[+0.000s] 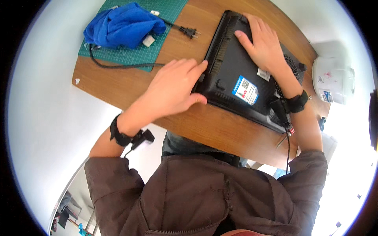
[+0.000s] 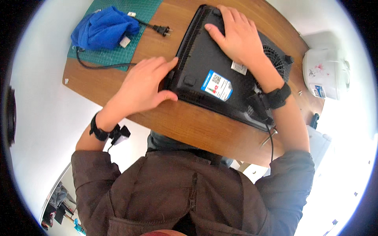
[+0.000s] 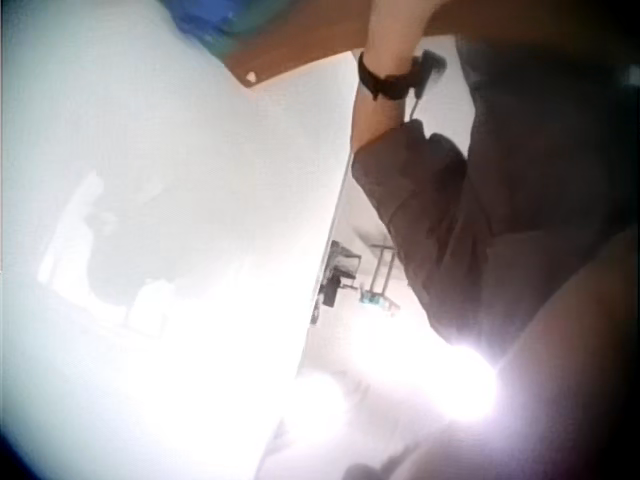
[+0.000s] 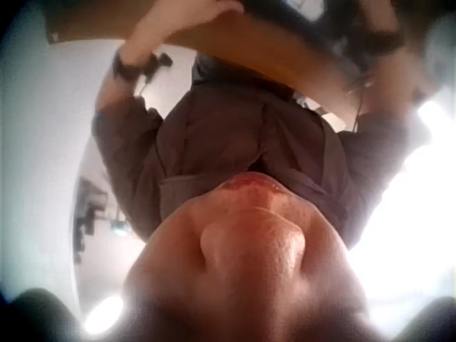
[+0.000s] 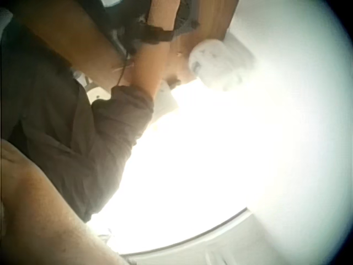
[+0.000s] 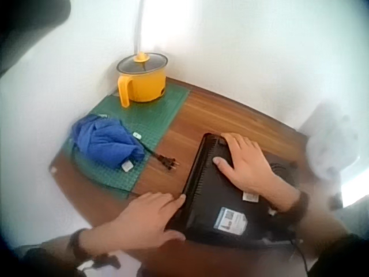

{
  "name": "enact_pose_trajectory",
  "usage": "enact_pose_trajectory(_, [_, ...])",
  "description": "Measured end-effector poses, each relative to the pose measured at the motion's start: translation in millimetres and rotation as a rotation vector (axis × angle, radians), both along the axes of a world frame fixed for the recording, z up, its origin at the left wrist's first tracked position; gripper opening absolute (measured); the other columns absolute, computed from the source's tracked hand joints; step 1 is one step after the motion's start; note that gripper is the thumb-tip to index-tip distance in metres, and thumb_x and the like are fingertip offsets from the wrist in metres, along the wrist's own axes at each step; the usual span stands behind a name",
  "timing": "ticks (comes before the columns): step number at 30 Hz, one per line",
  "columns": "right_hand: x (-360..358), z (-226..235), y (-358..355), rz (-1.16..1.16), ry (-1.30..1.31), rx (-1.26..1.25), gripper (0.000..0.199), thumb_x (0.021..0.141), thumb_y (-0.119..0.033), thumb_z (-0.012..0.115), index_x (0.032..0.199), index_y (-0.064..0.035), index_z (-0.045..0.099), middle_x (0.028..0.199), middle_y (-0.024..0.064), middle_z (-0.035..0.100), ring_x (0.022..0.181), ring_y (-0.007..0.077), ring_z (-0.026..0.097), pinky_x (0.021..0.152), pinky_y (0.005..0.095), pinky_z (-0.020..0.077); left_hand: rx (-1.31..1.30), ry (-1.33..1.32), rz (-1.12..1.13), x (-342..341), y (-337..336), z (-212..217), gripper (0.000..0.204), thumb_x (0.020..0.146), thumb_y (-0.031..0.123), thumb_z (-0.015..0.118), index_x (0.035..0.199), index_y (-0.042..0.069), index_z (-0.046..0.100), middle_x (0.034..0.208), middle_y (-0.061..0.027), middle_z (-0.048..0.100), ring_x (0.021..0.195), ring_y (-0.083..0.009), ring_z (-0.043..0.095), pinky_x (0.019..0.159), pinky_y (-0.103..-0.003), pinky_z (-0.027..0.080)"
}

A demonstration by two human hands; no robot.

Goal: The person assembles an induction cooker by securing internal components with a screwdriver, attaching the power cord, and fastening the base cover with screws.

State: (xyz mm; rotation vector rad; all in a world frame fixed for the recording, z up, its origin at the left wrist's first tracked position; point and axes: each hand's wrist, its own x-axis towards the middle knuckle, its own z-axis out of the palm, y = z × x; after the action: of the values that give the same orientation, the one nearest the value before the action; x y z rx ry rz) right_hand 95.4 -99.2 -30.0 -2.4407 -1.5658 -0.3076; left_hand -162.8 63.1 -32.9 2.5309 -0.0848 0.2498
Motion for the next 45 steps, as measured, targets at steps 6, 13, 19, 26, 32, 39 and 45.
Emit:
enact_pose_trajectory(6, [-51, 25, 1, 0.178, -0.046, 0.076, 0.070, 0.102, -0.047, 0.056, 0.156, -0.0060, 0.038, 0.159, 0.0167, 0.041, 0.148, 0.0357, 0.038, 0.121, 0.0526, 0.0261, -0.050, 0.053, -0.044, 3, 15, -2, 0.079, 0.071, 0.024, 0.088, 0.140, -0.001, 0.059, 0.097, -0.0147, 0.061, 0.093, -0.0345, 0.062, 0.084, -0.042, 0.051])
enact_pose_trajectory(13, [-107, 20, -15, 0.281, 0.031, -0.039, 0.064, 0.102, -0.042, 0.055, 0.154, -0.0074, 0.044, 0.162, 0.0151, 0.039, 0.152, 0.0366, 0.033, 0.124, 0.0567, 0.0242, -0.118, 0.086, -0.095, 6, 17, -4, 0.068, 0.077, 0.006, 0.081, 0.141, -0.001, 0.058, 0.099, -0.0168, 0.063, 0.090, -0.0318, 0.067, 0.080, -0.041, 0.054])
enact_pose_trajectory(19, [-115, 43, -12, 0.244, 0.045, -0.176, 0.052, 0.104, -0.026, 0.052, 0.149, -0.0011, 0.048, 0.157, 0.0253, 0.041, 0.149, 0.0371, 0.036, 0.123, 0.0501, 0.0269, -0.047, 0.005, -0.067, 2, 13, -11, 0.064, 0.077, 0.007, 0.081, 0.137, -0.001, 0.059, 0.105, -0.0169, 0.061, 0.090, -0.0340, 0.065, 0.081, -0.042, 0.054])
enact_pose_trajectory(26, [-113, 25, -11, 0.283, 0.004, -0.080, 0.055, 0.098, -0.032, 0.058, 0.147, -0.0076, 0.053, 0.156, 0.0160, 0.046, 0.150, 0.0369, 0.036, 0.123, 0.0581, 0.0268, -0.042, 0.001, -0.103, 5, 19, -9, 0.069, 0.074, 0.010, 0.083, 0.138, -0.001, 0.059, 0.108, -0.0155, 0.060, 0.101, -0.0343, 0.062, 0.087, -0.043, 0.051])
enact_pose_trajectory(32, [-114, 26, -12, 0.278, -0.001, -0.097, 0.052, 0.097, -0.029, 0.058, 0.144, -0.0065, 0.056, 0.154, 0.0159, 0.048, 0.150, 0.0373, 0.037, 0.122, 0.0577, 0.0278, 0.087, 0.008, -0.136, 9, 20, -6, 0.069, 0.073, 0.013, 0.084, 0.136, 0.000, 0.061, 0.111, -0.0142, 0.061, 0.104, -0.0344, 0.061, 0.090, -0.042, 0.051])
enact_pose_trajectory(39, [-113, 24, -11, 0.301, -0.023, -0.082, 0.046, 0.098, -0.029, 0.057, 0.136, -0.0044, 0.060, 0.151, 0.0164, 0.050, 0.149, 0.0371, 0.037, 0.122, 0.0581, 0.0283, -0.037, 0.006, -0.069, 6, 24, -13, 0.058, 0.076, 0.013, 0.083, 0.129, 0.002, 0.062, 0.108, -0.0144, 0.065, 0.102, -0.0357, 0.064, 0.089, -0.041, 0.053])
enact_pose_trajectory(45, [-103, 13, -13, 0.348, -0.045, -0.052, 0.042, 0.099, -0.032, 0.056, 0.129, -0.0043, 0.063, 0.144, 0.0135, 0.056, 0.148, 0.0330, 0.039, 0.123, 0.0570, 0.0264, -0.056, -0.093, -0.061, -4, 35, -16, 0.027, 0.085, 0.011, 0.078, 0.107, 0.001, 0.067, 0.101, -0.0140, 0.067, 0.098, -0.0334, 0.065, 0.086, -0.040, 0.053])
